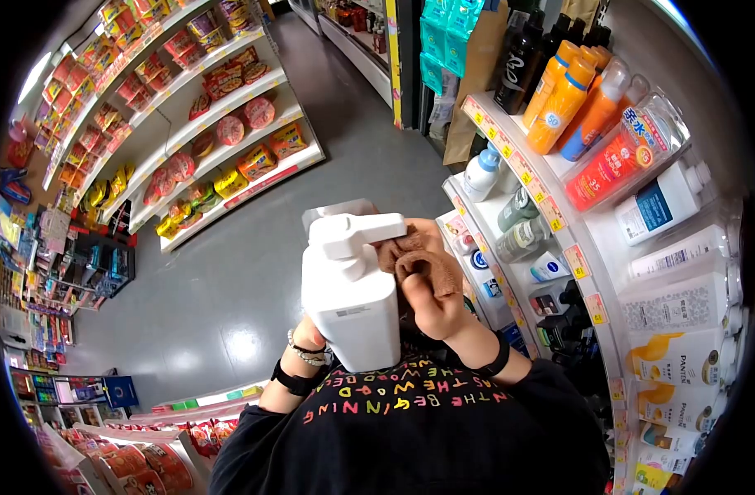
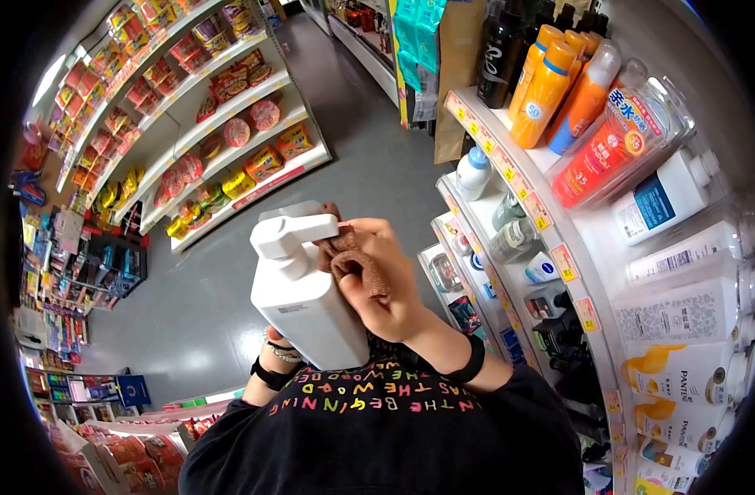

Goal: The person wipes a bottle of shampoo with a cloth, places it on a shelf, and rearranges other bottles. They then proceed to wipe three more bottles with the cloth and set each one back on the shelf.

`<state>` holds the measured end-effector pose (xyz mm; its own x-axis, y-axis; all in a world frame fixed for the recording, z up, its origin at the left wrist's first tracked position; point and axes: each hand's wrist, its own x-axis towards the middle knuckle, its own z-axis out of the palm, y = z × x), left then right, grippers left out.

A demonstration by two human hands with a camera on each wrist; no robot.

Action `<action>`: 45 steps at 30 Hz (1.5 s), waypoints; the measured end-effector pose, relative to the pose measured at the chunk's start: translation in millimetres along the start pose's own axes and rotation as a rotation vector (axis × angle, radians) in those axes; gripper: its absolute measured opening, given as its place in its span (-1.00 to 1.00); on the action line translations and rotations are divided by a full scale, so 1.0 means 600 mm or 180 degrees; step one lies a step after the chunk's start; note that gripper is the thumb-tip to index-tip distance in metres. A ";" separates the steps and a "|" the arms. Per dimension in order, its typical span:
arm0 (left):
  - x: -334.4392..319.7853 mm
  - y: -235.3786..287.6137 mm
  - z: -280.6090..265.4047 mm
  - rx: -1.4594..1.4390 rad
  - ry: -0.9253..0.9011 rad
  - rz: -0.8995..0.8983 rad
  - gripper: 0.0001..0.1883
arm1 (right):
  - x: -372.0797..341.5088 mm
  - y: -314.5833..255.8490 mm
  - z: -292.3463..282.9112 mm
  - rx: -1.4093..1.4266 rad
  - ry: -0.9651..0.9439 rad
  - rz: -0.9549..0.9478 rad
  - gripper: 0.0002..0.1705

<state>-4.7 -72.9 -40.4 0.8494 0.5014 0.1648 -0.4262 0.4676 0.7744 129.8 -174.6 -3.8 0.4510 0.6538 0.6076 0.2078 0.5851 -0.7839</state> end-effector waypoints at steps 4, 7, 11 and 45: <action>-0.017 0.003 -0.008 -0.0017 0.0082 0.0145 0.23 | 0.019 -0.002 -0.017 -0.0529 -0.0801 -0.0523 -0.68; -0.028 0.007 -0.012 -0.0308 0.0098 -0.0061 0.20 | 0.027 -0.008 -0.018 0.0235 -0.0834 0.0022 -0.71; -0.029 0.031 0.019 0.0129 0.0228 -0.0889 0.22 | 0.056 -0.006 -0.040 0.0705 -0.1296 0.0119 -0.73; -0.019 0.087 -0.012 0.2307 -0.1960 -0.0214 -0.03 | 0.107 -0.063 -0.058 -0.0541 -0.2532 0.0652 -0.70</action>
<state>-38.8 -48.9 -6.2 0.9679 -0.0783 0.2388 -0.2496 -0.1872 0.9501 181.1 -171.0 60.4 -0.2396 0.9200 0.3103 0.3451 0.3794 -0.8585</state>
